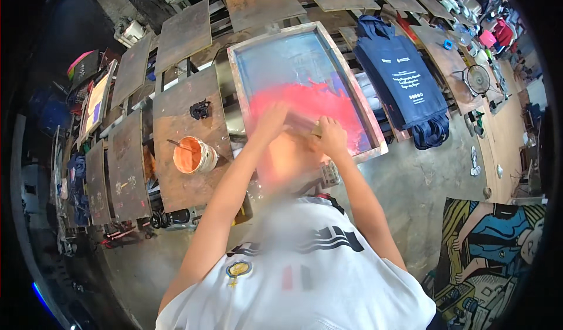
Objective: Manually spreading ink on a screen and performing a screen print on a garment.
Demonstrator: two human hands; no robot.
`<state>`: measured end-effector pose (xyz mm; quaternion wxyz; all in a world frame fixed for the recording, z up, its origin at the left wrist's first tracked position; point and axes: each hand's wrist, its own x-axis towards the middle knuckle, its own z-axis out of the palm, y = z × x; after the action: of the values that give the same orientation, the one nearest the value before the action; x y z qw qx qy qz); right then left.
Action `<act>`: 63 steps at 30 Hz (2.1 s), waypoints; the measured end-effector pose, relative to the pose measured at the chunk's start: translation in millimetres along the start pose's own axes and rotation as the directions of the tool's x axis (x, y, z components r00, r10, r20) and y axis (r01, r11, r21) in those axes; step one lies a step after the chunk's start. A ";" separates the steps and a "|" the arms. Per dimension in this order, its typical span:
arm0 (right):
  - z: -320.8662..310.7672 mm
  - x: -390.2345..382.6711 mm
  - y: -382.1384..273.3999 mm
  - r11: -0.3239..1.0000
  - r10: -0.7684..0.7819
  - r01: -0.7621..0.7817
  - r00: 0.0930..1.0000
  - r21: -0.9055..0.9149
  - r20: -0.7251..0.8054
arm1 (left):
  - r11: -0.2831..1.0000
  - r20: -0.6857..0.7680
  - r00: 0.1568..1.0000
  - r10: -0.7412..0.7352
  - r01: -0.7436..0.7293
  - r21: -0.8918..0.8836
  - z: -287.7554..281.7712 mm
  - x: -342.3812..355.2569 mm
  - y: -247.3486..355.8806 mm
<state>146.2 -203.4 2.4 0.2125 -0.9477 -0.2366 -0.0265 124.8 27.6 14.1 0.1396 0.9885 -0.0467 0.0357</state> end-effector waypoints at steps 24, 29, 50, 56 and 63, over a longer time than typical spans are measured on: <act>19.4 88.3 -16.6 0.928 -0.323 0.372 0.843 -0.032 0.431 | 0.972 -0.160 0.964 -0.211 0.189 -0.139 18.1 -60.5 -27.0; 36.0 94.4 -22.7 0.854 -0.479 0.521 0.766 0.023 0.428 | 0.937 -0.248 0.903 -0.350 0.335 -0.101 16.5 -93.4 -1.1; 21.9 93.1 -16.5 0.859 -0.503 0.504 0.795 0.093 0.340 | 0.909 -0.210 0.887 -0.410 0.380 -0.170 3.7 -80.2 9.1; 35.5 118.3 -37.9 0.646 -0.714 0.747 0.520 0.156 0.469 | 0.833 -0.345 0.759 -0.552 0.524 -0.179 23.1 -120.1 35.3; 24.8 88.3 -7.2 0.783 -0.622 0.589 0.731 0.201 0.280 | 0.890 -0.256 0.857 -0.448 0.456 -0.031 17.0 -89.4 3.6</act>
<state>219.9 -148.8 -4.0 0.1957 -0.7974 -0.5657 0.0769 36.6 26.7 -8.6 0.1339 0.9608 0.2052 0.1300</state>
